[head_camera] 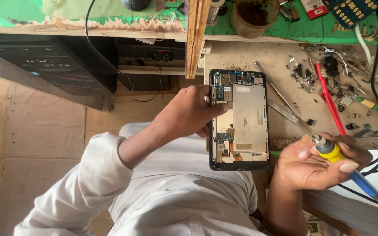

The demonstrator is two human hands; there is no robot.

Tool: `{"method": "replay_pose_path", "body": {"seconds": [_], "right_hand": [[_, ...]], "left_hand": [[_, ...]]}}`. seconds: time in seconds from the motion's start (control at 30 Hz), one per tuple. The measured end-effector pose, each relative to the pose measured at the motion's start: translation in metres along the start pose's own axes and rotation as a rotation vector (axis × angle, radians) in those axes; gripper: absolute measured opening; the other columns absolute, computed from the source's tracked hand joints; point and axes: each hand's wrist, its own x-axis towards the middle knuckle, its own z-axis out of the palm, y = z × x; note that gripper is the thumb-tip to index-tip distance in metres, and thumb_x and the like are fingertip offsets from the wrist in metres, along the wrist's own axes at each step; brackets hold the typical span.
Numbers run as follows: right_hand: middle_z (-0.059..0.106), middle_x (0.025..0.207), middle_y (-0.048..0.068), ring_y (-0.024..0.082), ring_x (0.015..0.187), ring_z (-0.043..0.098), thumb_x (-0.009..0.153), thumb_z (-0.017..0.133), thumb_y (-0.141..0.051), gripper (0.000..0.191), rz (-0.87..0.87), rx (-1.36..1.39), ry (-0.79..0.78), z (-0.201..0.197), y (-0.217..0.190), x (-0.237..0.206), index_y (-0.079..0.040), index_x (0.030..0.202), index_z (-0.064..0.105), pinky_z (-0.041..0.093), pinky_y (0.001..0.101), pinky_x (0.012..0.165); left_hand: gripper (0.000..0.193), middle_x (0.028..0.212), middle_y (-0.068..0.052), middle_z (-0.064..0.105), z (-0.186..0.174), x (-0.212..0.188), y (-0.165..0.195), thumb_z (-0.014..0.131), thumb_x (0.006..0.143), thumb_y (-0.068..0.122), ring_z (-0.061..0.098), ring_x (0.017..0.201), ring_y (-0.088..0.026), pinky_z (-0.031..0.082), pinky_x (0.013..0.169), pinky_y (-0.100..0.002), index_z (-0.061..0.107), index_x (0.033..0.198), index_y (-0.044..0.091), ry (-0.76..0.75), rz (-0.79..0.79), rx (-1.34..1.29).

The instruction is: The person holds a disassembled mobile phone and uses a soldering iron to apply heat to the battery connector area on the motherboard. The person repeatedly applies the soldering iron to the same spot while holding the device steady on their lap.

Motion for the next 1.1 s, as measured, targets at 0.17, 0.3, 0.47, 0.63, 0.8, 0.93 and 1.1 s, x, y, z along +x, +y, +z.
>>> {"method": "replay_pose_path", "body": {"seconds": [0.17, 0.3, 0.47, 0.63, 0.8, 0.93, 1.1], "right_hand": [[0.054, 0.086, 0.011, 0.016, 0.055, 0.044, 0.112, 0.054, -0.041, 0.037, 0.001, 0.015, 0.004, 0.009, 0.004, 0.005, -0.004, 0.11, 0.05, 0.035, 0.0246, 0.039], [0.052, 0.083, 0.01, 0.017, 0.053, 0.043, 0.113, 0.053, -0.04, 0.036, -0.015, -0.009, -0.011, 0.001, 0.01, 0.024, -0.005, 0.109, 0.049, 0.035, 0.0254, 0.041], [0.048, 0.083, 0.01, 0.019, 0.056, 0.043, 0.116, 0.052, -0.041, 0.038, -0.057, -0.029, -0.024, -0.006, 0.018, 0.041, -0.004, 0.11, 0.049, 0.035, 0.0275, 0.044], [0.049, 0.085, 0.009, 0.017, 0.053, 0.042, 0.111, 0.053, -0.042, 0.036, -0.052, -0.033, 0.006, 0.005, 0.019, 0.034, -0.006, 0.109, 0.049, 0.035, 0.0264, 0.04], [0.048, 0.083, 0.009, 0.02, 0.055, 0.044, 0.113, 0.054, -0.042, 0.038, -0.061, -0.031, 0.003, 0.021, 0.014, 0.019, -0.005, 0.111, 0.048, 0.036, 0.0282, 0.042], [0.049, 0.086, 0.009, 0.017, 0.053, 0.043, 0.111, 0.055, -0.042, 0.037, -0.066, -0.017, 0.002, 0.037, 0.003, 0.001, -0.006, 0.109, 0.048, 0.035, 0.0263, 0.04], [0.052, 0.09, 0.011, 0.015, 0.054, 0.043, 0.113, 0.056, -0.041, 0.036, -0.045, -0.003, -0.018, 0.06, -0.01, -0.023, -0.006, 0.112, 0.049, 0.035, 0.0246, 0.041]], "left_hand": [[0.035, 0.052, -0.009, 0.071, -0.004, 0.012, 0.002, 0.066, 0.092, 0.032, 0.075, 0.049, -0.015, 0.058, 0.055, -0.03, 0.07, 0.076, 0.001, 0.013, 0.048, 0.19], [0.052, 0.046, -0.005, 0.067, 0.009, 0.036, 0.011, 0.064, 0.093, 0.041, 0.072, 0.045, -0.015, 0.061, 0.056, -0.03, 0.068, 0.056, 0.005, 0.016, 0.036, 0.353], [0.053, 0.046, -0.003, 0.066, 0.017, 0.054, 0.017, 0.063, 0.092, 0.044, 0.072, 0.045, -0.014, 0.058, 0.058, -0.031, 0.067, 0.056, 0.006, 0.044, 0.066, 0.419], [0.05, 0.045, -0.003, 0.065, 0.007, 0.055, 0.009, 0.064, 0.091, 0.045, 0.072, 0.046, -0.015, 0.06, 0.056, -0.031, 0.067, 0.058, 0.008, 0.049, 0.088, 0.43], [0.055, 0.045, -0.005, 0.064, -0.002, 0.045, -0.002, 0.064, 0.092, 0.044, 0.071, 0.046, -0.018, 0.061, 0.054, -0.032, 0.068, 0.054, 0.004, 0.106, 0.085, 0.454], [0.046, 0.048, -0.01, 0.062, -0.01, 0.023, -0.012, 0.068, 0.09, 0.037, 0.068, 0.046, -0.025, 0.058, 0.049, -0.037, 0.068, 0.061, 0.001, 0.257, 0.218, 0.479], [0.048, 0.046, -0.012, 0.064, -0.034, 0.001, -0.023, 0.065, 0.09, 0.038, 0.071, 0.044, -0.026, 0.059, 0.051, -0.037, 0.067, 0.059, 0.002, 0.236, 0.146, 0.334]]}}
